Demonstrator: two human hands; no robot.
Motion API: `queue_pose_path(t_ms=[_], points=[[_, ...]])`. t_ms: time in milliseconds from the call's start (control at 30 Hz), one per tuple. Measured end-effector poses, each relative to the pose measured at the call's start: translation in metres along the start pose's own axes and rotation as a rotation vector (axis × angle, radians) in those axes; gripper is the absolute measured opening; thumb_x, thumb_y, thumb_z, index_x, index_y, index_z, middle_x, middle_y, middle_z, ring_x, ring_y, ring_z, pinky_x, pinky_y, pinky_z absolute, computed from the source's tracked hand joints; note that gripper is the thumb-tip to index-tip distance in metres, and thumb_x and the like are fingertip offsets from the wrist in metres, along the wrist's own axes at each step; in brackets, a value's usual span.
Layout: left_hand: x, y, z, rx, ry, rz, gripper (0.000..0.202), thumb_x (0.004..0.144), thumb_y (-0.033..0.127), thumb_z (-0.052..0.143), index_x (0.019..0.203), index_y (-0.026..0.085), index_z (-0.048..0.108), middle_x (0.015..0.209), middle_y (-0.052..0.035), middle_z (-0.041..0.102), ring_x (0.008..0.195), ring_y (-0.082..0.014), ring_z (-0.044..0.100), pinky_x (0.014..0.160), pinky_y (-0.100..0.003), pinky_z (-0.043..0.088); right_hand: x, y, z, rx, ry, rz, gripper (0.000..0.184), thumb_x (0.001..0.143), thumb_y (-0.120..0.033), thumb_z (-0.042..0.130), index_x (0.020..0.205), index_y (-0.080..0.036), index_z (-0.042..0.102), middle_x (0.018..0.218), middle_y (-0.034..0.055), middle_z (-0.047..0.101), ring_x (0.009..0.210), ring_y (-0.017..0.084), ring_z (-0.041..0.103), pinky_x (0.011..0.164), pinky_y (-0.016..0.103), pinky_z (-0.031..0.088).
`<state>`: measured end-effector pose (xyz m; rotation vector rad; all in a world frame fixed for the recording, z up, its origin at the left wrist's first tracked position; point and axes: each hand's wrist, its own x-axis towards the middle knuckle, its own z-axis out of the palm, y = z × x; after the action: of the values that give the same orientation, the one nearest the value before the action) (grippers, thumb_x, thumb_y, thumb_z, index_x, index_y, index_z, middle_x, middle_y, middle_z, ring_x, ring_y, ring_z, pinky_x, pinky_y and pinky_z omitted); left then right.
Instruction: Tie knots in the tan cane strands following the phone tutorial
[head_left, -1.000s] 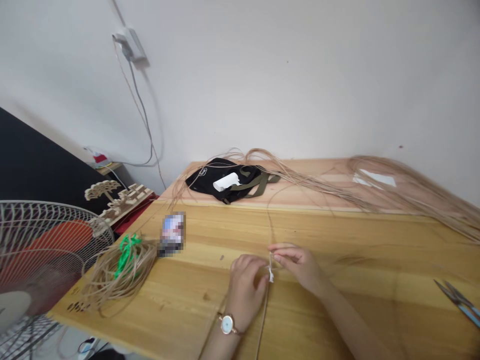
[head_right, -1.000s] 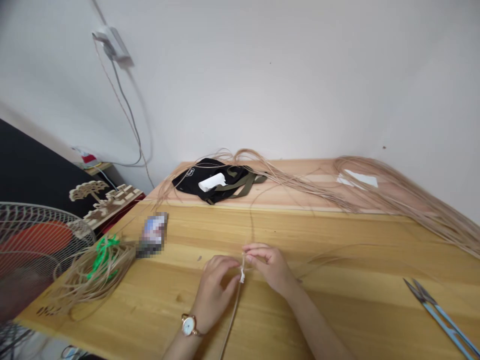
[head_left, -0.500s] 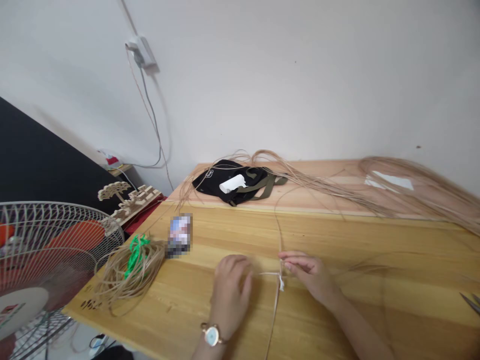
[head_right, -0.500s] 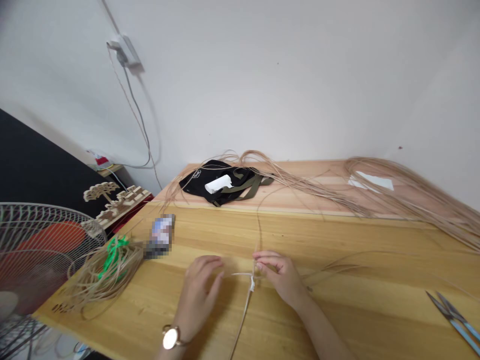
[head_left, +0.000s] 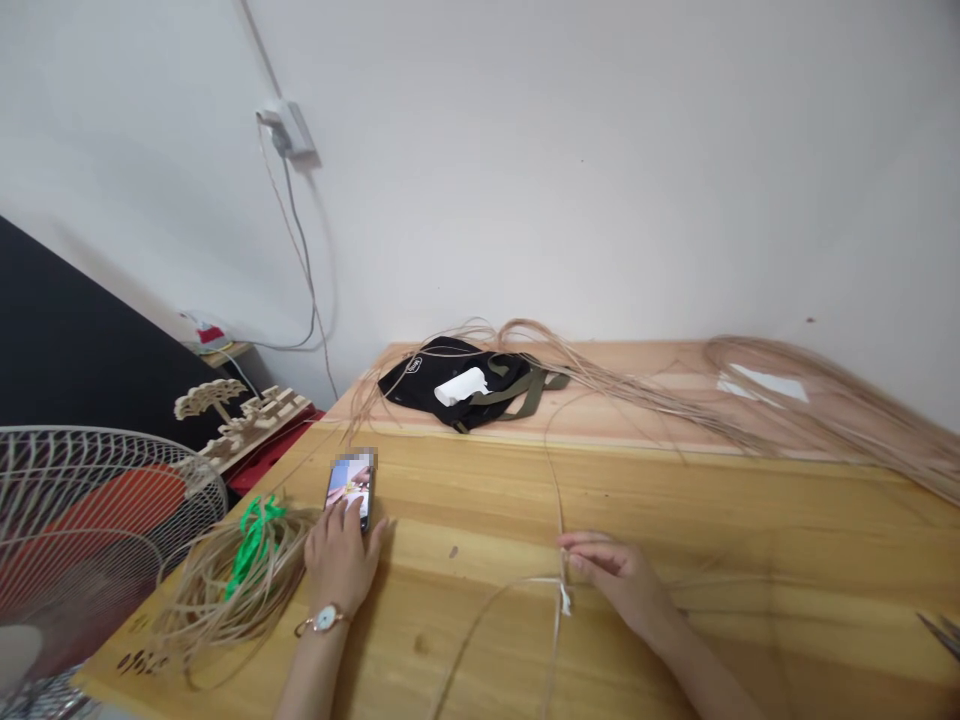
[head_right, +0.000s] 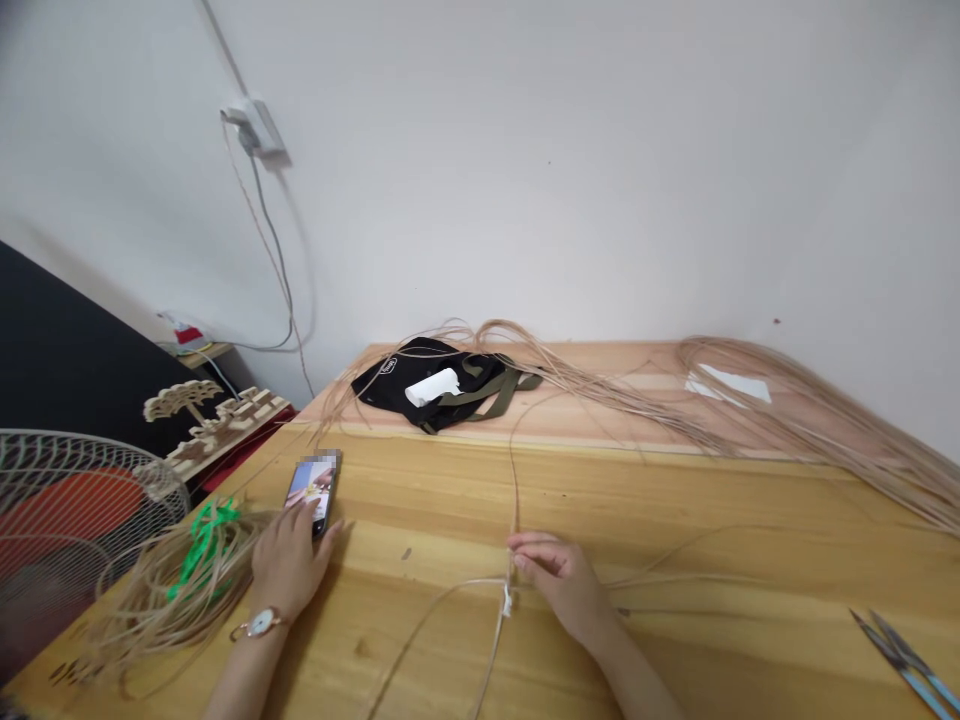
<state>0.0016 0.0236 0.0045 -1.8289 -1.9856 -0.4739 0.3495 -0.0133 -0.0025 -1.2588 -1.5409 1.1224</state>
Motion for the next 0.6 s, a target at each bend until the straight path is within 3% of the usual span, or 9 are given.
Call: queue_pose_path(t_ms=[167,300,433,533,600], points=[[-0.001,0.002,0.001,-0.028,0.003,-0.025,0.042,0.079,0.04,0.039,0.105,0.009,0.05,0.111,-0.0174,0.052,0.105,-0.0298,0.045,0.085,-0.042,0.035,0.0,0.001,0.0,-0.011,0.008,-0.009,0.021,0.073,-0.036,0.057,0.073,-0.019,0.069,0.096,0.0096,0.065,0.092,0.022,0.058,0.084,0.037,0.043],[-0.002,0.018,-0.015,-0.272,-0.085,0.055,0.033,0.08,0.035,0.039,0.098,0.013,0.055,0.103,-0.014,0.056,0.099,-0.0261,0.048,0.084,-0.042,0.038,-0.001,-0.002,-0.001,-0.024,0.01,-0.017,0.021,0.073,-0.037,0.057,0.072,-0.02,0.07,0.096,0.009,0.065,0.092,0.022,0.058,0.084,0.038,0.044],[-0.006,0.071,-0.043,-0.705,-0.376,0.274,0.024,0.082,0.028,0.038,0.095,0.019,0.058,0.098,-0.0065,0.06,0.094,-0.0183,0.052,0.084,-0.035,0.04,-0.002,-0.004,-0.001,-0.017,0.023,-0.029,0.02,0.074,-0.036,0.056,0.073,-0.021,0.07,0.097,0.0084,0.065,0.092,0.023,0.058,0.083,0.038,0.045],[-0.008,0.12,-0.058,-0.87,-0.487,0.37,0.022,0.08,0.025,0.042,0.093,0.02,0.059,0.096,-0.0059,0.062,0.092,-0.0183,0.053,0.083,-0.034,0.041,-0.003,-0.006,-0.003,-0.001,0.045,-0.041,0.02,0.073,-0.036,0.057,0.073,-0.021,0.07,0.097,0.0087,0.065,0.092,0.023,0.058,0.082,0.038,0.046],[-0.009,0.148,-0.061,-0.883,-0.523,0.355,0.022,0.079,0.022,0.043,0.093,0.019,0.06,0.093,-0.0066,0.063,0.089,-0.0196,0.055,0.081,-0.035,0.041,-0.003,-0.007,-0.004,0.002,0.05,-0.049,0.019,0.073,-0.035,0.057,0.073,-0.021,0.07,0.097,0.0087,0.065,0.092,0.023,0.058,0.082,0.037,0.046]])
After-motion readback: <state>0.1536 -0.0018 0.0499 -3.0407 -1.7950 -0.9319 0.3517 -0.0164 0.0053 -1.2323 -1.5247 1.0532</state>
